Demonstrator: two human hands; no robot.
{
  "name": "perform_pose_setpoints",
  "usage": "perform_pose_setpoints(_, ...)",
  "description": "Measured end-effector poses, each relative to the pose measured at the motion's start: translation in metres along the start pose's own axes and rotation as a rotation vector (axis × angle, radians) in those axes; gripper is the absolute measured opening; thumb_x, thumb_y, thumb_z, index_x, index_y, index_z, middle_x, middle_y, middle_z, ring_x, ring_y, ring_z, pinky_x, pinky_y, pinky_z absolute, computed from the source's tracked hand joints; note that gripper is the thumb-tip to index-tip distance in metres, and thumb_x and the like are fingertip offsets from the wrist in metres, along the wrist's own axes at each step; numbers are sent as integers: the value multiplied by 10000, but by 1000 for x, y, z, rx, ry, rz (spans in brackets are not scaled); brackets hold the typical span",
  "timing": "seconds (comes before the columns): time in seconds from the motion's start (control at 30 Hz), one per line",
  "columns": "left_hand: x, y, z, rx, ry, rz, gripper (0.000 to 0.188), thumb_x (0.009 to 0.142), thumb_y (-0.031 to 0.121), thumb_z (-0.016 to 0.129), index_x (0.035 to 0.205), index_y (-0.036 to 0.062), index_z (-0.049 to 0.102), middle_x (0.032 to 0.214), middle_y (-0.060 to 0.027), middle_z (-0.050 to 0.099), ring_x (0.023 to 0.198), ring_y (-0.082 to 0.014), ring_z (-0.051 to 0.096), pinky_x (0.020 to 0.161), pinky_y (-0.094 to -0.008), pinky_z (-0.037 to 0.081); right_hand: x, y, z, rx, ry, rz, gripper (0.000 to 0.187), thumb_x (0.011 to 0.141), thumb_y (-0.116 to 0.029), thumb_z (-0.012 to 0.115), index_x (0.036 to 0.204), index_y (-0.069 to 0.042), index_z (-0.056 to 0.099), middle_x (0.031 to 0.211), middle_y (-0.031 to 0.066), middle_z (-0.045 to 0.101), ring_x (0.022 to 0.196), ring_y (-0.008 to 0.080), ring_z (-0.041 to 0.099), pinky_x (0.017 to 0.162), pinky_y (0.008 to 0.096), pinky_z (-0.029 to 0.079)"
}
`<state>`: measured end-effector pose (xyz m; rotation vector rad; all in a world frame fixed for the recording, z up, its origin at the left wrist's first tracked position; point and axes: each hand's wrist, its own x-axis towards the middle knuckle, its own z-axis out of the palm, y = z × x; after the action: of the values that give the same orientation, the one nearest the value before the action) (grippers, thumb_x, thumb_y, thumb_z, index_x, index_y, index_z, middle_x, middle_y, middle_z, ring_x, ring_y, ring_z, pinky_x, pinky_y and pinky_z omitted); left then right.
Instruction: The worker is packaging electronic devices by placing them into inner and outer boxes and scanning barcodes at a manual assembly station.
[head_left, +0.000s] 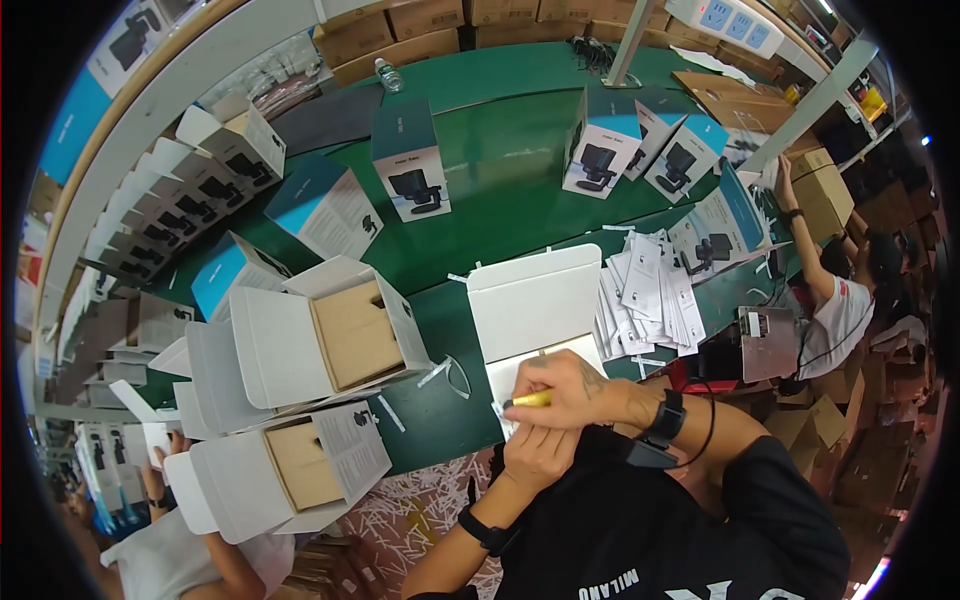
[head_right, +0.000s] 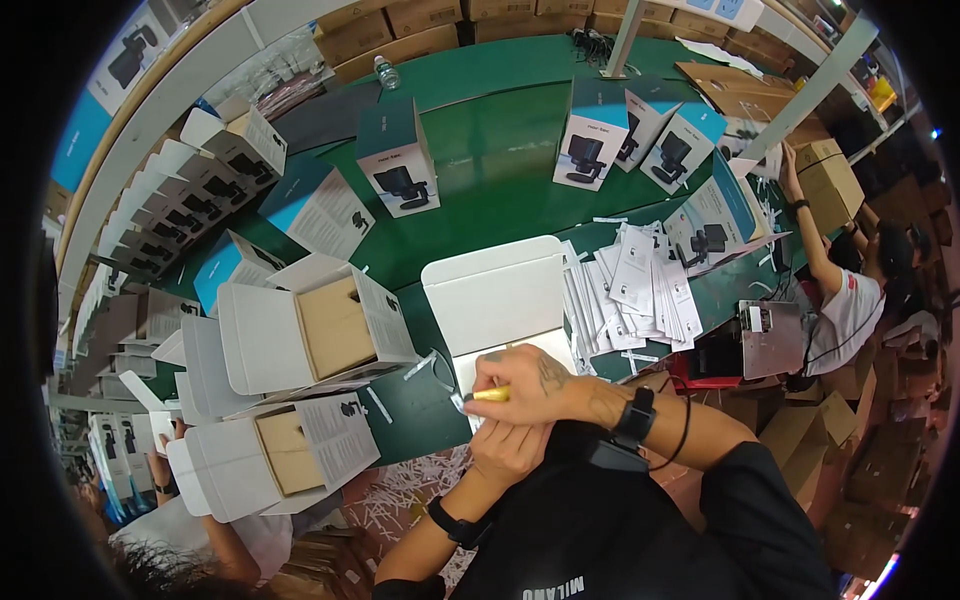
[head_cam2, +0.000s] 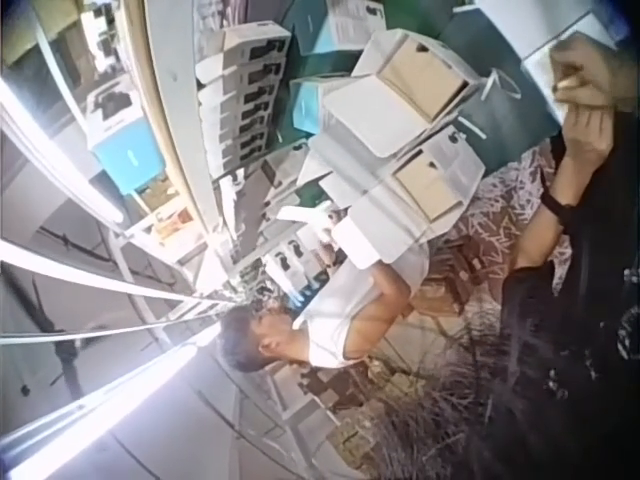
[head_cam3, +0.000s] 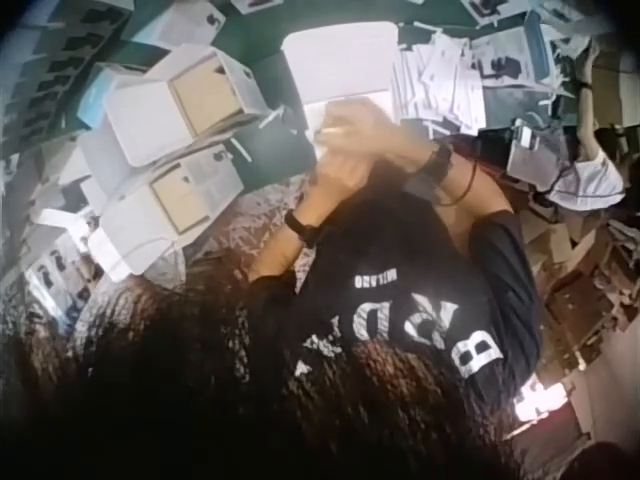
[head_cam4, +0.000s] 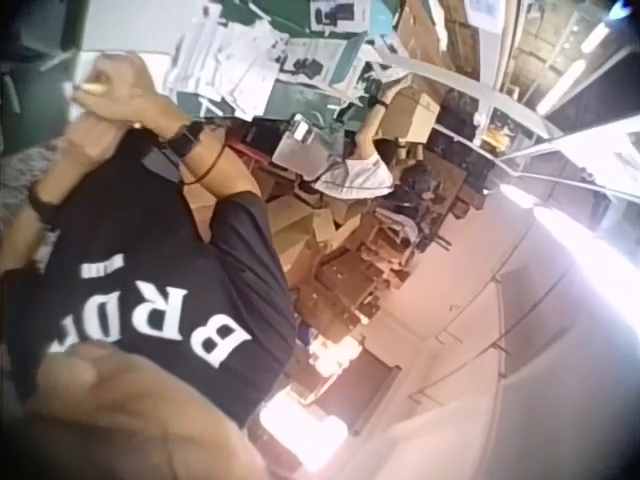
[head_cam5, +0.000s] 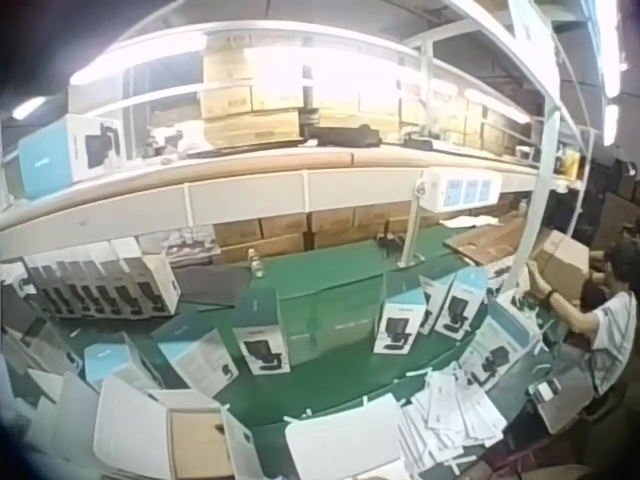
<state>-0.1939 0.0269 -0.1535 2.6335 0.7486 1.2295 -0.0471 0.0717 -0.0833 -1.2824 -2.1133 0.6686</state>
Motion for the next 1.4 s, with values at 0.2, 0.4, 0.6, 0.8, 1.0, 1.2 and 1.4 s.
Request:
perform_pose_setpoints(0.2,-2,5,-15,24,-164,-81,236,857,144,723,1026,-19,743,1109,-145,729,1054,-284,692,978,-397,522,-52,28,-38,833,179,431,171,871,-88,786,824,-39,629,734,49,638,641,44,593,527,268,476)
perform_pose_setpoints(0.4,11,15,-30,116,-297,-30,314,893,176,663,1108,-50,704,1280,-181,658,1229,-282,607,1069,-426,453,-87,73,-122,-541,23,436,317,792,-307,825,865,-37,675,809,161,685,721,340,672,651,406,533)
perform_pose_setpoints(0.6,16,6,-32,-67,-189,-107,295,867,206,714,1062,-15,729,1190,-158,714,1130,-283,675,1053,-444,465,8,95,-99,-100,387,530,368,929,-383,724,967,-17,722,685,74,622,624,170,595,596,326,497)
perform_pose_setpoints(0.8,42,-9,-54,-364,-90,-458,257,887,168,704,1060,-23,707,1060,-143,750,1004,-278,724,944,-411,528,29,61,-121,596,-152,488,247,938,-260,673,953,-20,725,660,70,609,604,184,601,570,330,478)
perform_pose_setpoints(1.0,50,-20,-63,-1443,137,-958,208,934,108,666,1105,-9,682,1054,-105,734,991,-227,692,896,-379,515,-20,-52,-116,-182,-31,53,173,913,-163,629,945,-17,716,711,113,634,645,293,639,606,366,501)
perform_pose_setpoints(1.2,28,-29,-61,-1595,92,-1097,277,938,62,609,1203,-17,636,1170,-108,685,1108,-227,643,954,-382,485,-60,-87,-89,-48,177,360,231,1001,-240,560,924,-56,677,753,162,658,667,368,646,615,442,511)
perform_pose_setpoints(1.4,6,-45,-65,-1573,-187,-1063,342,940,112,604,1261,-7,609,1270,-107,649,1192,-226,601,1012,-380,461,-63,-107,-80,13,126,549,253,1005,-267,566,938,-41,661,750,176,656,687,383,655,624,458,513)
